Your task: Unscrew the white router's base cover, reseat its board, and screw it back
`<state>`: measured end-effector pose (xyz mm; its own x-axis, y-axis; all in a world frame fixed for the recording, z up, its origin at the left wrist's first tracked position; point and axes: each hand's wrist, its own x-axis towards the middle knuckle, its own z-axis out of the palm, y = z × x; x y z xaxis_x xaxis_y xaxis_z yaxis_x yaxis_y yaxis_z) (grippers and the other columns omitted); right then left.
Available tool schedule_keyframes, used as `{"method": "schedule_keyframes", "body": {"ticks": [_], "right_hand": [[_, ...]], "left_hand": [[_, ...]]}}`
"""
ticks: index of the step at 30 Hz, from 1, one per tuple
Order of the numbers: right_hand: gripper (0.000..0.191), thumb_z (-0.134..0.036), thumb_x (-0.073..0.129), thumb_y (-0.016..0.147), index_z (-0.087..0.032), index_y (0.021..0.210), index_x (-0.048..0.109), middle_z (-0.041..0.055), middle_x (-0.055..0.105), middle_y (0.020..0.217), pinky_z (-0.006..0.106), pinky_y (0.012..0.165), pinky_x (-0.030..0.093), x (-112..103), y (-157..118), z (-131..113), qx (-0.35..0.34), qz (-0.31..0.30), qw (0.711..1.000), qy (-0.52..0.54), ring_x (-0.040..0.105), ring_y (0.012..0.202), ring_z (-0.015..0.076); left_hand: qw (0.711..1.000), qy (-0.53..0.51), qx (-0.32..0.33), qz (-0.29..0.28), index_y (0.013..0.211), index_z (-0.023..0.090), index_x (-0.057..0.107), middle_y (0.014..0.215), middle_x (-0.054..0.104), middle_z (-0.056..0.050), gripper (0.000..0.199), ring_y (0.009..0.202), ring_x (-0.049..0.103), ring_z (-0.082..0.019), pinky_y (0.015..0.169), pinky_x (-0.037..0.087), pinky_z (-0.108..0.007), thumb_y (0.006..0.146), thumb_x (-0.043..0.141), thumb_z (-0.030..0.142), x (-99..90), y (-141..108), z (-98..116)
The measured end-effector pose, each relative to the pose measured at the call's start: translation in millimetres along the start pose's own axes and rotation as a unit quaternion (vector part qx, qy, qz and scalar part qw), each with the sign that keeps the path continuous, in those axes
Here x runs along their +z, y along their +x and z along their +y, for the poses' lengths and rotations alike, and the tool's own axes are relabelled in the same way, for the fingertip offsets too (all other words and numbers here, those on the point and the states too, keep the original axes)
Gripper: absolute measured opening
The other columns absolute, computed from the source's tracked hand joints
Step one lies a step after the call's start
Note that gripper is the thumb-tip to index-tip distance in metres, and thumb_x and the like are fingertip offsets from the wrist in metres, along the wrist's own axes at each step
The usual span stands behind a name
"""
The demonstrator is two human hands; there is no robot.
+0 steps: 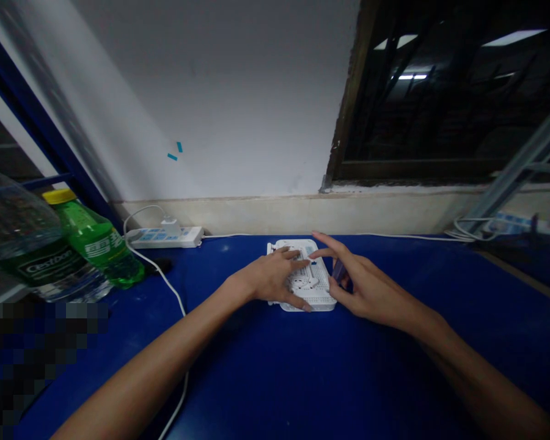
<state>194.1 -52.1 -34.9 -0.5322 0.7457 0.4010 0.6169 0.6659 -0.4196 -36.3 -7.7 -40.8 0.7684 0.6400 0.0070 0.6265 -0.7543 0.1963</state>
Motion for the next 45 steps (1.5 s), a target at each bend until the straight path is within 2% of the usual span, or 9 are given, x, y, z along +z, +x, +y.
{"method": "schedule_keyframes", "body": {"ticks": [7,13,15,18,21,27,34,41,45], "right_hand": [[0.034,-0.029,0.055,0.096,-0.024,0.128,0.06,0.0061,0.073,0.104,0.027,0.061,0.053,3.6,3.7,5.9,-0.015,0.045,0.999,-0.019,0.064,0.066,0.0147],[0.067,-0.018,0.053,0.092,-0.027,0.154,0.029,0.0027,0.071,0.088,0.024,0.054,0.049,-5.1,0.8,-4.6,-0.01,-0.022,1.0,-0.014,0.062,0.06,0.0139],[0.067,-0.018,0.057,0.089,-0.025,0.151,0.034,0.0017,0.069,0.084,0.023,0.053,0.048,-4.8,0.2,-5.2,-0.004,-0.012,1.0,-0.009,0.061,0.058,0.0135],[0.037,-0.027,0.062,0.089,-0.021,0.126,0.059,0.003,0.07,0.086,0.024,0.055,0.048,0.0,2.0,-1.7,-0.008,0.033,0.999,-0.018,0.062,0.06,0.0135],[0.02,-0.033,0.062,0.091,-0.02,0.105,0.066,0.0038,0.072,0.087,0.025,0.058,0.048,4.5,4.3,0.9,-0.008,0.086,0.996,-0.025,0.063,0.064,0.0143],[0.061,-0.012,0.056,0.083,-0.025,0.141,0.044,0.0064,0.066,0.123,0.026,0.062,0.052,1.9,1.6,-4.7,-0.013,0.039,0.999,-0.033,0.063,0.068,0.0132],[0.035,-0.024,0.054,0.094,-0.024,0.129,0.054,0.0066,0.068,0.115,0.03,0.073,0.054,10.0,2.6,2.3,-0.018,0.061,0.996,-0.063,0.066,0.078,0.017],[0.064,-0.011,0.055,0.084,-0.029,0.144,0.04,0.0084,0.061,0.127,0.03,0.071,0.055,-0.8,1.4,-6.8,-0.014,0.021,0.999,-0.022,0.066,0.079,0.0161],[0.056,-0.017,0.059,0.087,-0.026,0.14,0.047,0.0081,0.065,0.121,0.03,0.071,0.056,0.4,0.3,-3.8,-0.005,0.03,0.999,-0.032,0.066,0.08,0.0175]], "left_hand": [[1.0,-0.01,0.004,-0.001,0.152,0.023,0.033,0.158,0.031,-0.015,0.099,0.143,0.03,-0.037,0.116,0.03,-0.049,0.074,0.069,0.072,-0.7,-0.2,0.3],[1.0,-0.007,0.007,-0.001,0.155,0.025,0.025,0.157,0.031,-0.016,0.103,0.143,0.031,-0.037,0.115,0.029,-0.051,0.074,0.069,0.072,-1.4,0.0,1.1],[1.0,-0.004,0.007,-0.003,0.155,0.023,0.024,0.157,0.03,-0.017,0.104,0.144,0.029,-0.037,0.116,0.028,-0.05,0.074,0.068,0.073,-1.3,0.0,0.8],[1.0,-0.001,0.007,-0.009,0.154,0.021,0.028,0.158,0.029,-0.016,0.102,0.145,0.028,-0.036,0.118,0.026,-0.048,0.075,0.068,0.073,-0.6,0.2,-0.4],[1.0,-0.004,0.007,-0.009,0.152,0.022,0.032,0.158,0.029,-0.015,0.1,0.145,0.028,-0.035,0.118,0.027,-0.047,0.075,0.068,0.072,0.5,0.6,-1.7],[1.0,0.009,0.011,0.001,0.152,0.017,0.033,0.158,0.029,-0.018,0.103,0.145,0.029,-0.035,0.118,0.025,-0.047,0.073,0.068,0.074,2.8,1.8,-2.5],[1.0,0.005,0.021,0.013,0.153,0.022,0.031,0.158,0.03,-0.015,0.101,0.144,0.031,-0.033,0.117,0.028,-0.046,0.074,0.068,0.073,5.6,1.5,-4.3],[1.0,-0.001,0.009,0.008,0.152,0.019,0.032,0.158,0.028,-0.017,0.106,0.146,0.026,-0.035,0.118,0.025,-0.047,0.071,0.064,0.08,7.0,1.7,-7.2],[1.0,-0.009,0.014,0.004,0.152,0.02,0.032,0.159,0.026,-0.015,0.101,0.146,0.027,-0.035,0.119,0.024,-0.047,0.075,0.066,0.075,3.5,1.0,-4.0]]}}
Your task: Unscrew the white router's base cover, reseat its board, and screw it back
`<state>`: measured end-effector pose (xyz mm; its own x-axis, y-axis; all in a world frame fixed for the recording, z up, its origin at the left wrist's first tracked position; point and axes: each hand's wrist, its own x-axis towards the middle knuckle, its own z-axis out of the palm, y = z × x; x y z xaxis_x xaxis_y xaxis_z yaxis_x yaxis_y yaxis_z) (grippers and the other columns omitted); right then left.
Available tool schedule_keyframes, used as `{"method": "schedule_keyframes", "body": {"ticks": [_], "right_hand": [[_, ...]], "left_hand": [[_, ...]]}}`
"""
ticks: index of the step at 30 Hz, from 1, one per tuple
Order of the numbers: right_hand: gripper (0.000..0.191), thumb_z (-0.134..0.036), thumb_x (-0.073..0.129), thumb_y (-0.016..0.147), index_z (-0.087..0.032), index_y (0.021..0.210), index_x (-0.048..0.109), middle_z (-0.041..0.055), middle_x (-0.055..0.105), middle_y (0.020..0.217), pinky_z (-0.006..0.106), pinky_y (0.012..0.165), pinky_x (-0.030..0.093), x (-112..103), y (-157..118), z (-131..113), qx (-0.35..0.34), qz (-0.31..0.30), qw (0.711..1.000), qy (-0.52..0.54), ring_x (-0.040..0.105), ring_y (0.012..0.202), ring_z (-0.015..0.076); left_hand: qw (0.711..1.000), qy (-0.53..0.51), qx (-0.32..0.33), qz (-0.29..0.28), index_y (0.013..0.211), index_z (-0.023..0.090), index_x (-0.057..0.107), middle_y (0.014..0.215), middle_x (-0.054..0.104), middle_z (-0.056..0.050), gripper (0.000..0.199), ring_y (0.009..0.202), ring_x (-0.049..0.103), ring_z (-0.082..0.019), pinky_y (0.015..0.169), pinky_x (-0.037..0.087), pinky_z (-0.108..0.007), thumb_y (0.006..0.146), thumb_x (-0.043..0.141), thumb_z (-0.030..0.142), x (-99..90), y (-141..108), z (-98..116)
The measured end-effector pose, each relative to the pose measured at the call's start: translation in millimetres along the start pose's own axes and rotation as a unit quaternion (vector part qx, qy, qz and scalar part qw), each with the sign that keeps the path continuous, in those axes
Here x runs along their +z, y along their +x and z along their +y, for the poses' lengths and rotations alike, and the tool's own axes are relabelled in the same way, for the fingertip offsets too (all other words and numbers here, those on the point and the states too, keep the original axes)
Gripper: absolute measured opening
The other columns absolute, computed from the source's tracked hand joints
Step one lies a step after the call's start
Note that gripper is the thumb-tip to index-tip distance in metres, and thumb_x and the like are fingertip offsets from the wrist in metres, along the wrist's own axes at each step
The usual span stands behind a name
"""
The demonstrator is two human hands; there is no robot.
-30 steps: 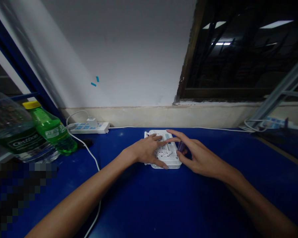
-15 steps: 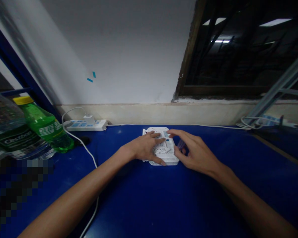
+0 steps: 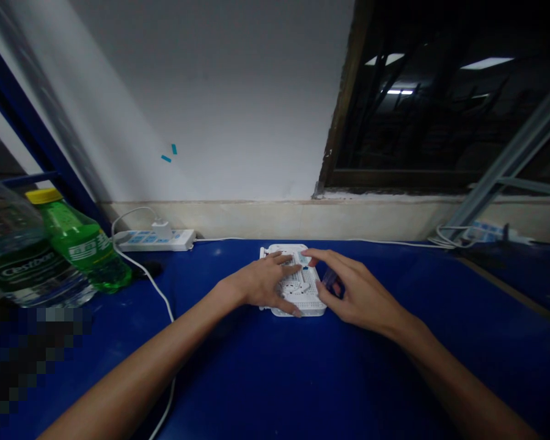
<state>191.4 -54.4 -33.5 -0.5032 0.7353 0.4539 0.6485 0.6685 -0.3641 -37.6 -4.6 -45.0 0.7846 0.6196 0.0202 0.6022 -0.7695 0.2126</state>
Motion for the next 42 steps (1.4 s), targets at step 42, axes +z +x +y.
{"method": "schedule_keyframes", "body": {"ticks": [42], "right_hand": [[0.067,-0.008,0.055,0.079,-0.028,0.14,0.041,0.0061,0.062,0.125,0.031,0.072,0.053,4.9,1.0,0.9,0.004,0.037,0.999,0.023,0.062,0.074,0.0151]], "left_hand": [[0.992,-0.015,-0.077,-0.096,0.152,0.018,0.032,0.159,0.026,-0.016,0.101,0.143,0.034,-0.034,0.118,0.03,-0.046,0.072,0.079,0.057,-28.3,-10.9,-6.5]]}}
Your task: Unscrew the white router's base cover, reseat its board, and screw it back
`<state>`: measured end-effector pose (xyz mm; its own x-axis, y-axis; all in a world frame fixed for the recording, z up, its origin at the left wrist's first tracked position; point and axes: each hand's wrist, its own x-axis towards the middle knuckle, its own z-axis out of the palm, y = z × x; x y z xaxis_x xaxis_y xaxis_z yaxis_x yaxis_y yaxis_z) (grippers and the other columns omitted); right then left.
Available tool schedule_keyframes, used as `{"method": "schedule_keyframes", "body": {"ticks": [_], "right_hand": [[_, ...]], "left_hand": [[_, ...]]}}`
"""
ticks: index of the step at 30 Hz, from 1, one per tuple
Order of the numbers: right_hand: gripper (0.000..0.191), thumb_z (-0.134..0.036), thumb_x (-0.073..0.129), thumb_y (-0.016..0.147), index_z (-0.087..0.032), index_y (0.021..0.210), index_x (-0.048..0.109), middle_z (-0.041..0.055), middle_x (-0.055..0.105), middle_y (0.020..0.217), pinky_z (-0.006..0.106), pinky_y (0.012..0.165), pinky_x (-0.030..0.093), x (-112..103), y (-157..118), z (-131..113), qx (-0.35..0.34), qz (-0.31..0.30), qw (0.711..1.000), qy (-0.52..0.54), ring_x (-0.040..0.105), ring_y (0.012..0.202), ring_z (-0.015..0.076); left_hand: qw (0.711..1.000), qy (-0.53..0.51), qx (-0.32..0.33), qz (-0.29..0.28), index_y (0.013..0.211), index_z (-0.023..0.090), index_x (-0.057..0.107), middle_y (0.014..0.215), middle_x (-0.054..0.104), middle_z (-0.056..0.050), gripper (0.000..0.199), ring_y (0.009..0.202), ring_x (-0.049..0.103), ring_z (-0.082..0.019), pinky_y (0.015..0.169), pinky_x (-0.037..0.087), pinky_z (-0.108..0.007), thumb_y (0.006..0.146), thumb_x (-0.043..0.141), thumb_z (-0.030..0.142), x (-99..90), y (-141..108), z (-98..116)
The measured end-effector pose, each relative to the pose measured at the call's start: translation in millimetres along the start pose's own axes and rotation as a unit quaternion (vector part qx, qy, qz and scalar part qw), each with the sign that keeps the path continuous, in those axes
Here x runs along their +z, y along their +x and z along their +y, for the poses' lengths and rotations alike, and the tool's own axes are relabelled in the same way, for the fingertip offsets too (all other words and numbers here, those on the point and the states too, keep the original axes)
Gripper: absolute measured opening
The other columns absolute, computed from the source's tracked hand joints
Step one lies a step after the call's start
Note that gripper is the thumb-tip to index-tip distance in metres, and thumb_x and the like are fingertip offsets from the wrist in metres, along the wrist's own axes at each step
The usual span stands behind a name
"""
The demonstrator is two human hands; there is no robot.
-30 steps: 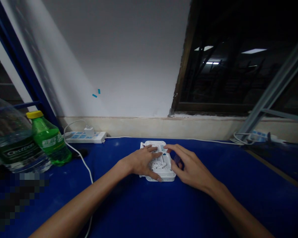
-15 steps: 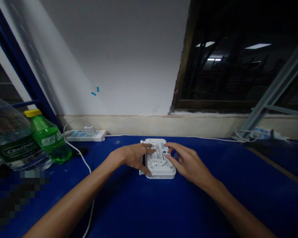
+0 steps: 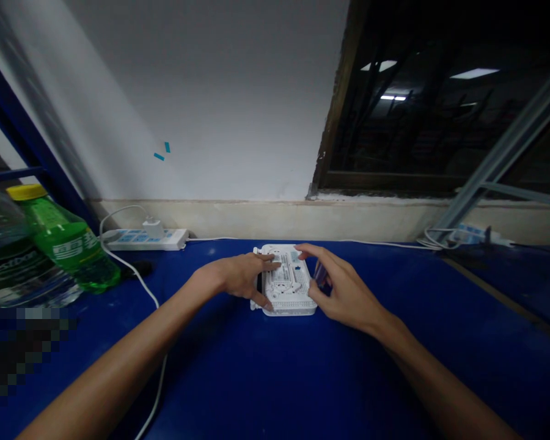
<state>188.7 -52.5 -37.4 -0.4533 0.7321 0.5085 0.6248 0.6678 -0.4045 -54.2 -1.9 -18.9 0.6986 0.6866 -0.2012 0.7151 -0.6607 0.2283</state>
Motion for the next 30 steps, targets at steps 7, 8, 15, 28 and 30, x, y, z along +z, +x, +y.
{"method": "schedule_keyframes", "body": {"ticks": [7,8,15,28,30], "right_hand": [[0.04,-0.024,0.055,0.092,-0.025,0.132,0.051,0.0048,0.068,0.106,0.03,0.068,0.053,0.8,0.6,3.4,0.012,0.011,1.0,0.022,0.062,0.069,0.0148],[0.042,-0.021,0.054,0.092,-0.026,0.133,0.05,0.0049,0.068,0.106,0.029,0.067,0.053,0.7,0.4,3.6,0.011,0.01,1.0,0.025,0.061,0.068,0.014],[0.052,-0.015,0.058,0.084,-0.026,0.134,0.05,0.0051,0.067,0.115,0.032,0.077,0.053,-1.8,-0.4,0.5,-0.008,0.017,1.0,0.002,0.064,0.083,0.0175],[0.045,-0.024,0.059,0.09,-0.026,0.134,0.05,0.0053,0.066,0.114,0.03,0.07,0.052,0.9,-0.4,2.7,-0.001,0.028,1.0,-0.005,0.061,0.074,0.0152],[0.044,-0.024,0.058,0.091,-0.026,0.135,0.049,0.0051,0.067,0.111,0.029,0.068,0.052,1.8,-0.5,4.9,-0.005,0.028,1.0,0.006,0.06,0.07,0.0141]], "left_hand": [[1.0,0.001,-0.002,0.002,0.153,0.022,0.03,0.159,0.026,-0.014,0.1,0.143,0.034,-0.031,0.118,0.028,-0.046,0.073,0.077,0.058,2.4,1.7,-3.1],[1.0,0.003,-0.004,0.0,0.153,0.022,0.03,0.159,0.026,-0.013,0.099,0.143,0.034,-0.031,0.118,0.028,-0.046,0.073,0.077,0.058,2.7,1.8,-3.5],[1.0,0.001,-0.009,0.002,0.153,0.019,0.029,0.158,0.028,-0.014,0.101,0.143,0.034,-0.031,0.118,0.028,-0.044,0.072,0.078,0.056,1.6,1.9,-1.0],[1.0,0.008,-0.01,-0.002,0.153,0.022,0.03,0.159,0.027,-0.012,0.097,0.143,0.035,-0.031,0.118,0.028,-0.043,0.074,0.078,0.054,2.2,1.6,-1.7],[1.0,0.01,-0.016,-0.008,0.153,0.022,0.03,0.159,0.026,-0.012,0.096,0.144,0.033,-0.03,0.118,0.028,-0.043,0.075,0.078,0.054,1.5,1.5,-0.6]]}}
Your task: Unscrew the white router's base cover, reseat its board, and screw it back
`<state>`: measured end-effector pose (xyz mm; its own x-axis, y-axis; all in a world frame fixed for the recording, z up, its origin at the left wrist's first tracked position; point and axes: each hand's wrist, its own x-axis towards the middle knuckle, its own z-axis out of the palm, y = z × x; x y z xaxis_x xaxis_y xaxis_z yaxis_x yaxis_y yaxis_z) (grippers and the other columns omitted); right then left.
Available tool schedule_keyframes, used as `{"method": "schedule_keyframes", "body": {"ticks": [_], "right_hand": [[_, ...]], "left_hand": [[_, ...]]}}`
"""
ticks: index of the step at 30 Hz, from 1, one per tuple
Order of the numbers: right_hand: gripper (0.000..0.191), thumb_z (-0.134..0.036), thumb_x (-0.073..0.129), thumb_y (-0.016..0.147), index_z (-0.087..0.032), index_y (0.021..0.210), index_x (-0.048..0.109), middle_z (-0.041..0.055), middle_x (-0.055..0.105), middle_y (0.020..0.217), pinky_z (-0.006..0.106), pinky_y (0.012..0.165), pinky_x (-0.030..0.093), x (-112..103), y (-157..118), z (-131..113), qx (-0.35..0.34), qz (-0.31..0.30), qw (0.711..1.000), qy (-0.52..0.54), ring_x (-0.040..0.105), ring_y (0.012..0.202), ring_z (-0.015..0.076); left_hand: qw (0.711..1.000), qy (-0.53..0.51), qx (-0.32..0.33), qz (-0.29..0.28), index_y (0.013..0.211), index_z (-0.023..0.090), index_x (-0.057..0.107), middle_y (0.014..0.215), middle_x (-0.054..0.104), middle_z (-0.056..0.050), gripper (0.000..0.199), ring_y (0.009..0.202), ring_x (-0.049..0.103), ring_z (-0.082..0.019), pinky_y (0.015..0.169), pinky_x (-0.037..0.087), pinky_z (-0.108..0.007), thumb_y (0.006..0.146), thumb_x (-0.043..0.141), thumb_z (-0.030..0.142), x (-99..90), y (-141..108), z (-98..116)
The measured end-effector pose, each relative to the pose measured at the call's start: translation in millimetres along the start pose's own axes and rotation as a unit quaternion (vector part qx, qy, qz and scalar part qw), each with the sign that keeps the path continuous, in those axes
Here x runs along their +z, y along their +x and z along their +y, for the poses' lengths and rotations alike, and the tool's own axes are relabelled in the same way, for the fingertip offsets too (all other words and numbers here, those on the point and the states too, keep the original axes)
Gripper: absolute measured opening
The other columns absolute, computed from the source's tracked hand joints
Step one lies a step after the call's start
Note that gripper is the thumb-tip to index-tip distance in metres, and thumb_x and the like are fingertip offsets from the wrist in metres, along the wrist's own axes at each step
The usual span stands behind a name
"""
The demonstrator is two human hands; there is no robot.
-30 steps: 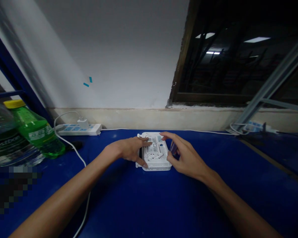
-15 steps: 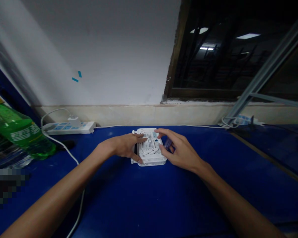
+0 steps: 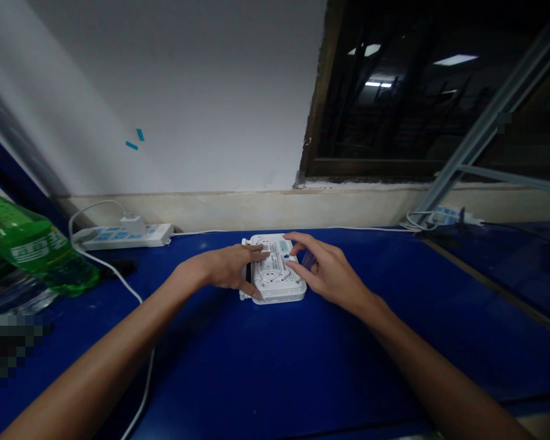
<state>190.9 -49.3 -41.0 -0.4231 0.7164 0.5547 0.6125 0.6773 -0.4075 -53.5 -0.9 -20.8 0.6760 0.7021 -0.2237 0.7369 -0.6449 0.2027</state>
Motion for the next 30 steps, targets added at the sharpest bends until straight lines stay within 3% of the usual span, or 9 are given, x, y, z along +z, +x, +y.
{"method": "schedule_keyframes", "body": {"ticks": [6,11,17,22,27,30], "right_hand": [[0.068,-0.008,0.06,0.077,-0.029,0.14,0.043,0.0042,0.063,0.123,0.029,0.069,0.053,-1.4,-0.8,-1.6,-0.008,0.005,1.0,-0.007,0.061,0.073,0.0141],[0.051,-0.022,0.06,0.089,-0.028,0.139,0.047,0.0046,0.066,0.116,0.031,0.072,0.054,0.2,-0.4,0.1,-0.006,0.014,1.0,-0.008,0.063,0.077,0.0162],[0.07,-0.006,0.058,0.076,-0.028,0.141,0.043,0.0048,0.062,0.125,0.034,0.082,0.053,-4.0,-0.9,-4.6,-0.017,0.002,1.0,-0.026,0.064,0.09,0.0189],[0.05,-0.019,0.057,0.089,-0.027,0.137,0.048,0.0051,0.066,0.113,0.034,0.078,0.053,-1.8,-0.1,-2.3,-0.011,0.01,1.0,-0.021,0.064,0.085,0.0188],[0.065,-0.008,0.058,0.078,-0.027,0.139,0.046,0.0058,0.062,0.124,0.032,0.075,0.053,-2.9,-0.6,-2.8,-0.016,0.006,1.0,-0.015,0.063,0.083,0.0175],[0.054,-0.015,0.059,0.084,-0.027,0.136,0.05,0.0051,0.065,0.12,0.034,0.078,0.053,-3.0,-0.5,-2.4,-0.014,-0.009,0.999,-0.033,0.063,0.083,0.0179]], "left_hand": [[1.0,0.005,-0.004,-0.012,0.153,0.021,0.028,0.16,0.023,-0.013,0.098,0.144,0.031,-0.03,0.119,0.026,-0.042,0.075,0.077,0.055,-2.6,0.5,1.6],[1.0,0.007,-0.008,-0.014,0.153,0.022,0.029,0.161,0.023,-0.011,0.096,0.145,0.031,-0.029,0.119,0.027,-0.041,0.076,0.077,0.054,-1.9,0.1,0.8],[1.0,0.012,0.0,-0.007,0.153,0.021,0.03,0.16,0.024,-0.012,0.097,0.144,0.033,-0.03,0.118,0.028,-0.042,0.075,0.078,0.054,-1.5,0.3,0.6],[1.0,0.015,-0.009,-0.017,0.153,0.021,0.03,0.161,0.022,-0.012,0.097,0.145,0.03,-0.03,0.119,0.027,-0.042,0.075,0.078,0.054,-3.1,0.4,2.4],[1.0,0.013,-0.01,-0.017,0.153,0.022,0.028,0.161,0.021,-0.011,0.098,0.145,0.03,-0.031,0.119,0.027,-0.043,0.075,0.077,0.055,-2.8,0.4,2.3],[1.0,0.011,-0.004,-0.015,0.153,0.022,0.027,0.161,0.022,-0.011,0.098,0.145,0.03,-0.029,0.119,0.027,-0.042,0.076,0.077,0.055,-1.8,0.8,1.7]]}}
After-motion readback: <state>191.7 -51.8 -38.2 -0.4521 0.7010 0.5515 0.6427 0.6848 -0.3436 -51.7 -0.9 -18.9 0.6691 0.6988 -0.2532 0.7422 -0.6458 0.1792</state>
